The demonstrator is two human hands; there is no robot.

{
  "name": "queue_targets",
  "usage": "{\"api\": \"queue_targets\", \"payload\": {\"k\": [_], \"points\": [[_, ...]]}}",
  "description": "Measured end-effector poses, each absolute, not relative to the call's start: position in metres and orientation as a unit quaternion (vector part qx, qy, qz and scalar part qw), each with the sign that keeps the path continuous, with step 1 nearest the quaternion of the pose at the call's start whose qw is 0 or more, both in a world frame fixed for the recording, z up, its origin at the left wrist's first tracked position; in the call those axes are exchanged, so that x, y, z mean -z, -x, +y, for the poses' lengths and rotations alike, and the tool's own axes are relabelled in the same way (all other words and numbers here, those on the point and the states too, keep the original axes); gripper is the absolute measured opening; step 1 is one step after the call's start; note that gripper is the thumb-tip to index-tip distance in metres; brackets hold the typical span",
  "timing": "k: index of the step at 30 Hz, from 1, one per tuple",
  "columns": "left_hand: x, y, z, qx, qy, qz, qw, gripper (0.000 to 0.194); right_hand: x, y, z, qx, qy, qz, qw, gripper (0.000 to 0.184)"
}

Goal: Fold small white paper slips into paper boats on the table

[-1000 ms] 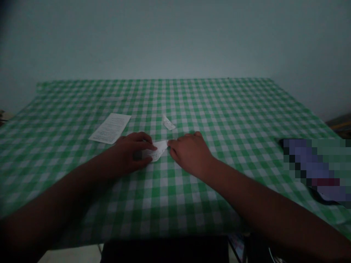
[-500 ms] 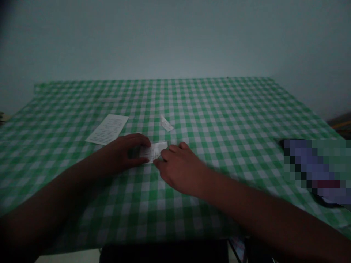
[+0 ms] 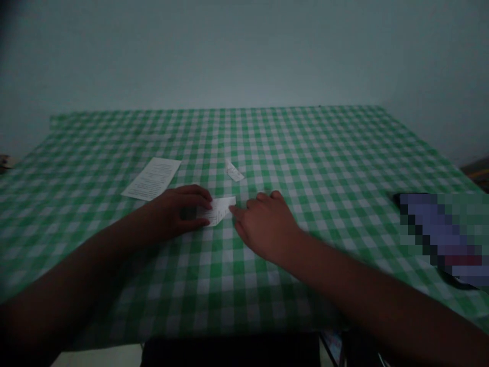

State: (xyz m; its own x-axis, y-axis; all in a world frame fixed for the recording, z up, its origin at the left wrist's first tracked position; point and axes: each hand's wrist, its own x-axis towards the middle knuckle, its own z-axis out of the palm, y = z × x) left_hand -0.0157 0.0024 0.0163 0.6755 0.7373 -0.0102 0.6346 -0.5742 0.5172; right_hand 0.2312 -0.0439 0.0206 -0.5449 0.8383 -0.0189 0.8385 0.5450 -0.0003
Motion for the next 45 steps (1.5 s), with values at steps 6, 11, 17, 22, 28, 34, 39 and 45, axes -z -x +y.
{"api": "queue_targets", "payload": {"k": [6,11,17,22,28,34,39,45], "points": [[-0.022,0.012,0.0,-0.092,-0.881,0.399,0.237,0.026,-0.026,-0.234,-0.042,0.001,-0.495,0.868,0.038,0.037],[-0.026,0.011,-0.006,-0.044,-0.901,0.391,0.184,0.031,-0.023,-0.233,-0.04,0.008,-0.499,0.866,0.03,0.038],[-0.024,0.011,-0.008,-0.033,-0.905,0.387,0.173,0.03,-0.022,-0.229,-0.041,0.002,-0.46,0.888,0.013,0.035],[-0.021,0.013,-0.005,-0.038,-0.908,0.38,0.175,0.03,-0.02,-0.223,-0.048,-0.002,-0.391,0.92,0.0,0.032],[-0.019,0.013,-0.003,-0.04,-0.906,0.385,0.173,0.03,-0.013,-0.214,-0.06,-0.001,-0.326,0.945,-0.007,0.031],[-0.02,0.012,-0.002,-0.04,-0.901,0.39,0.188,0.031,-0.013,-0.214,-0.06,0.011,-0.327,0.945,-0.019,0.031],[-0.02,0.013,-0.001,-0.045,-0.902,0.381,0.195,0.031,-0.018,-0.218,-0.057,0.018,-0.377,0.926,-0.027,0.032],[-0.019,0.013,0.0,-0.047,-0.9,0.384,0.199,0.034,-0.019,-0.219,-0.054,0.023,-0.428,0.903,-0.026,0.034]]}}
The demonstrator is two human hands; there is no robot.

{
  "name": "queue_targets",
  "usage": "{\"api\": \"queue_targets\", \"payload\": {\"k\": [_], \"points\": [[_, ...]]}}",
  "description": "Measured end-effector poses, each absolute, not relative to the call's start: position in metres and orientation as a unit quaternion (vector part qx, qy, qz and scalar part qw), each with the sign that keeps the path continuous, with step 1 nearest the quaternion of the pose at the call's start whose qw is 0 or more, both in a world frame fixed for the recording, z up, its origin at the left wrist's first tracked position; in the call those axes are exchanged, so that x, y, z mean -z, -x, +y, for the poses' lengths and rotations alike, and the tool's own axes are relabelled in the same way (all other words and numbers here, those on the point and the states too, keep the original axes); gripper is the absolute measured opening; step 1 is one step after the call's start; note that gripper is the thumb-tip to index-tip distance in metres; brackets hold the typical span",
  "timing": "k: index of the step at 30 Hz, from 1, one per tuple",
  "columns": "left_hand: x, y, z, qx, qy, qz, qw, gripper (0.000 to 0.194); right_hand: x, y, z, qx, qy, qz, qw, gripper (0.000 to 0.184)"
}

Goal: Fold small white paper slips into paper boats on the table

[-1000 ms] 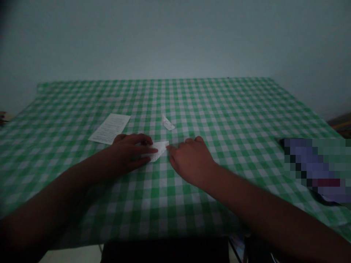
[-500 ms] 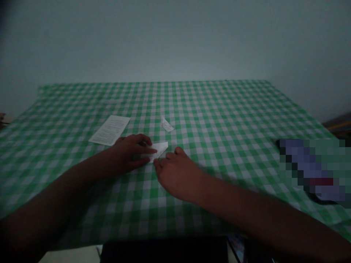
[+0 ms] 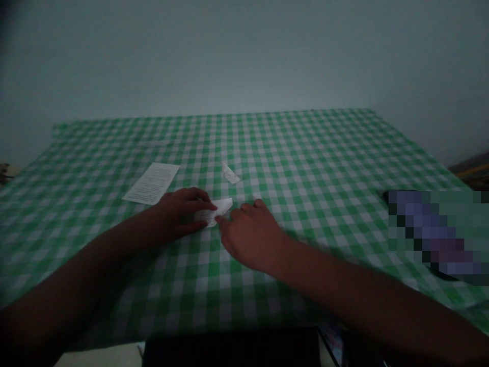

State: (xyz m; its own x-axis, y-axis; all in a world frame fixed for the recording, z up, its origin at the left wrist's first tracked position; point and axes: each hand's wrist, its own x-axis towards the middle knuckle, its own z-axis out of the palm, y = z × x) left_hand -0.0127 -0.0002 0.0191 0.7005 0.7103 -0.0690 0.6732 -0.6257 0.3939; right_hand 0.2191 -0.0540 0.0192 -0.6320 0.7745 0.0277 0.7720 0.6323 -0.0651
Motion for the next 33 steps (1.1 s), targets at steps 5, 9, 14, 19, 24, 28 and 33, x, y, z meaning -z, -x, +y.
{"api": "queue_targets", "payload": {"k": [5,9,14,19,24,28,33], "points": [[-0.017,0.013,0.0,-0.054,-0.899,0.389,0.196,0.033,-0.018,-0.217,-0.054,-0.017,0.444,-0.896,0.02,0.038],[-0.017,0.013,0.0,-0.054,-0.898,0.39,0.194,0.032,-0.017,-0.214,-0.055,-0.014,0.46,-0.888,0.016,0.042],[-0.019,0.012,-0.003,-0.062,-0.894,0.4,0.192,0.031,-0.016,-0.212,-0.056,-0.012,0.464,-0.886,0.003,0.046],[-0.017,0.013,-0.002,-0.064,-0.894,0.4,0.19,0.033,-0.016,-0.211,-0.058,-0.011,0.466,-0.885,-0.001,0.046],[-0.016,0.012,-0.002,-0.066,-0.894,0.402,0.188,0.033,-0.016,-0.209,-0.059,-0.006,0.47,-0.883,-0.005,0.048],[-0.018,0.011,-0.002,-0.062,-0.894,0.401,0.189,0.034,-0.015,-0.208,-0.06,-0.002,0.472,-0.882,-0.003,0.048],[-0.02,0.01,-0.004,-0.049,-0.902,0.388,0.185,0.033,-0.014,-0.206,-0.061,0.001,0.477,-0.879,-0.001,0.047]]}}
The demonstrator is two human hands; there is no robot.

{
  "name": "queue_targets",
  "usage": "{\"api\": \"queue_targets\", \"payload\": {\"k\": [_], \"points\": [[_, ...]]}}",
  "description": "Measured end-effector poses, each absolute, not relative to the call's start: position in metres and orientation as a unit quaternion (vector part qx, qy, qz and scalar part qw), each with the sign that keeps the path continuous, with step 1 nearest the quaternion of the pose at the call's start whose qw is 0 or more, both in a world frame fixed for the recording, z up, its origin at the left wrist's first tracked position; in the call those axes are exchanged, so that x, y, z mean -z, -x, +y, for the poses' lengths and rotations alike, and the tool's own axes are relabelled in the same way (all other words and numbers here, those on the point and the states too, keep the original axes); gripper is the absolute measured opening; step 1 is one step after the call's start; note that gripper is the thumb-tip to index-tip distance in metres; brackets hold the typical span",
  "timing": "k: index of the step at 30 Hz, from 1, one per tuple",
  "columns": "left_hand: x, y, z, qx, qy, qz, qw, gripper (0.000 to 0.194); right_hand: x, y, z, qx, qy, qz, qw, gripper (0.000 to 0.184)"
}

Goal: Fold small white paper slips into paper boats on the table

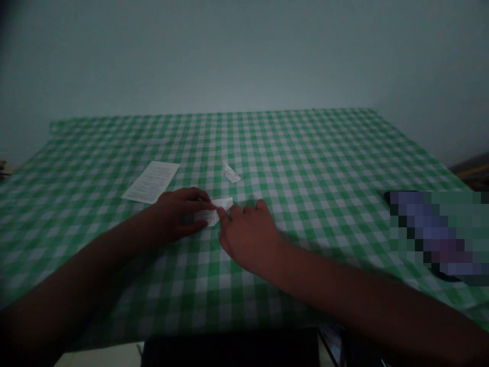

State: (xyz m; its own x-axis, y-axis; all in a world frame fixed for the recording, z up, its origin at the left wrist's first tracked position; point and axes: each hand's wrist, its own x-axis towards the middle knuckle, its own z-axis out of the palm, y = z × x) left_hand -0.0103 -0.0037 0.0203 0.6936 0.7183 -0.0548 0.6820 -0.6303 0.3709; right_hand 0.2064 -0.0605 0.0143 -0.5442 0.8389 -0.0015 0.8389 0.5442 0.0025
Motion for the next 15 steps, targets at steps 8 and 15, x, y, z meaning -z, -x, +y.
{"api": "queue_targets", "payload": {"k": [8,15], "points": [[-0.0249,0.0079,-0.0076,-0.005,-0.901,0.402,0.16,0.035,-0.0157,-0.2079,-0.061,-0.005,-0.461,0.887,-0.001,0.046],[-0.0253,0.0082,-0.0095,-0.004,-0.904,0.4,0.149,0.034,-0.0173,-0.2093,-0.0697,0.002,-0.391,0.92,-0.031,0.034]]}}
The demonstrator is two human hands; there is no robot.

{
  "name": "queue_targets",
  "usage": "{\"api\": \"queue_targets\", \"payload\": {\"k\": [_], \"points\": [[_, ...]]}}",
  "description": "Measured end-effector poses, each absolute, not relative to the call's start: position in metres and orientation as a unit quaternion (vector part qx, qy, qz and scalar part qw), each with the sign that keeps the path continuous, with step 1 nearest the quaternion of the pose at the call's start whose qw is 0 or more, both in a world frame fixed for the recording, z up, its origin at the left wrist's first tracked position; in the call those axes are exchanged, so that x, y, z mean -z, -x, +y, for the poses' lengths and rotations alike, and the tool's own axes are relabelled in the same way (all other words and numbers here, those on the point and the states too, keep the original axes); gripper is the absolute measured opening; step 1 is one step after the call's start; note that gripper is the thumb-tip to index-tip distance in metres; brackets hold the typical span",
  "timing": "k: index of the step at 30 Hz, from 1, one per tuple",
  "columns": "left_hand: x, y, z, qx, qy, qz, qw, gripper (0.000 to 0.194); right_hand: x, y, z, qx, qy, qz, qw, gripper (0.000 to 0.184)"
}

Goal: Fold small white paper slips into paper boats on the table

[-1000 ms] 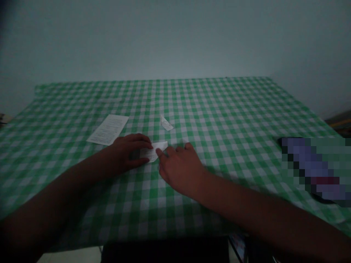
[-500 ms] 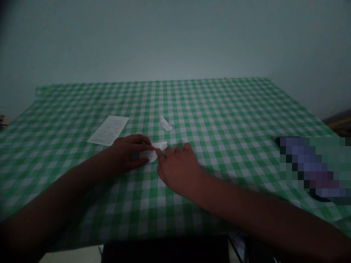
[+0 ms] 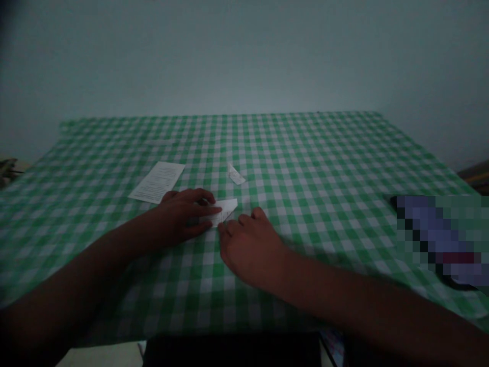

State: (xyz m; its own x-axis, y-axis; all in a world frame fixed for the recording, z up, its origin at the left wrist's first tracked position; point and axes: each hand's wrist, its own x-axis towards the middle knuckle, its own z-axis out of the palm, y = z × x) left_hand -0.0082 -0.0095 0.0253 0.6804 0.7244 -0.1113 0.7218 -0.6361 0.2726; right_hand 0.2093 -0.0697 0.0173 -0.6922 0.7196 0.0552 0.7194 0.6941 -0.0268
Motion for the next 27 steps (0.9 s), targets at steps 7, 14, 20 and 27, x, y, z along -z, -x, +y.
{"api": "queue_targets", "payload": {"k": [7,14,20,27], "points": [[-0.027,0.007,-0.011,-0.006,-0.905,0.399,0.148,0.035,-0.012,-0.208,-0.072,0.038,0.369,-0.928,0.038,0.032],[-0.025,0.006,-0.011,-0.014,-0.903,0.403,0.147,0.034,-0.007,-0.207,-0.071,0.028,0.354,-0.933,0.053,0.03],[-0.024,0.008,-0.011,-0.025,-0.904,0.399,0.151,0.034,-0.01,-0.21,-0.066,-0.005,0.357,-0.932,0.062,0.032],[-0.022,0.01,-0.009,-0.032,-0.906,0.394,0.154,0.034,-0.013,-0.224,-0.047,-0.041,0.359,-0.918,0.161,0.025]]}}
